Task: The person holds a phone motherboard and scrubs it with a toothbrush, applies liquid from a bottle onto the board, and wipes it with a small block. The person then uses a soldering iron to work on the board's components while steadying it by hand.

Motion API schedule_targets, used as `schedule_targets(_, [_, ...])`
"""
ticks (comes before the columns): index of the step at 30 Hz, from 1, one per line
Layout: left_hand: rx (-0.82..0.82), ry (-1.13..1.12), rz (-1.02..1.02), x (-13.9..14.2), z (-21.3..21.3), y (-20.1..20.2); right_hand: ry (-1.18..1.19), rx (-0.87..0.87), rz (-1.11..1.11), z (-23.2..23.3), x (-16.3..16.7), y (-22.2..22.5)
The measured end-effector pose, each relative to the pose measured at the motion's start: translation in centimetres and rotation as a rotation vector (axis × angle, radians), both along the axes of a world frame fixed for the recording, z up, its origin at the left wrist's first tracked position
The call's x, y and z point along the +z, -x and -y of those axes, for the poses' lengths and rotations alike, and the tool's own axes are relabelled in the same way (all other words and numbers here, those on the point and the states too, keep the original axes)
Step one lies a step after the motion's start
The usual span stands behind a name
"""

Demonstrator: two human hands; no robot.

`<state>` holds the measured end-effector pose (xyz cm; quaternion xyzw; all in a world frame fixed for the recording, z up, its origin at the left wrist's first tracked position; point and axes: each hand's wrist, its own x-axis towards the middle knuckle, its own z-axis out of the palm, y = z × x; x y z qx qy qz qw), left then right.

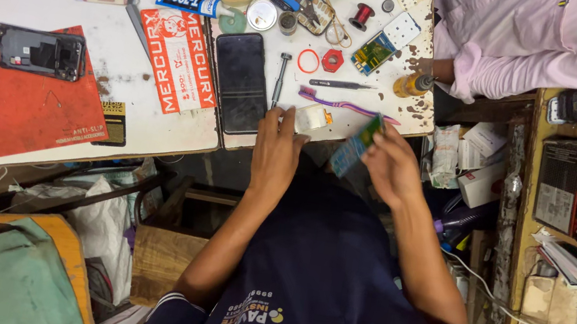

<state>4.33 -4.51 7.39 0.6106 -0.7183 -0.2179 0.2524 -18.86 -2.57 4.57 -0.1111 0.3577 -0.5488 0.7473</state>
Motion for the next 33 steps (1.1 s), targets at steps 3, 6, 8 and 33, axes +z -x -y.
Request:
schedule_targets(3, [0.011,-0.027,-0.021,-0.2,0.1,0.0,0.060,-0.018,0.004,3.3,0.1,-1.4])
schedule_targets(6, [0.032,0.001,-0.019,-0.3,0.4,-0.1,0.082,-0.014,-0.011,5.8,1.1,-2.4])
schedule_targets(8, [0.038,-0.021,-0.040,-0.4,0.5,-0.2,0.084,-0.022,-0.019,6.7,1.6,-2.8])
schedule_targets(33, [0.295,0.037,-0.448,7.4,-3.5,-9.5,0.174,0.005,-0.592,2.5,0.3,-6.7])
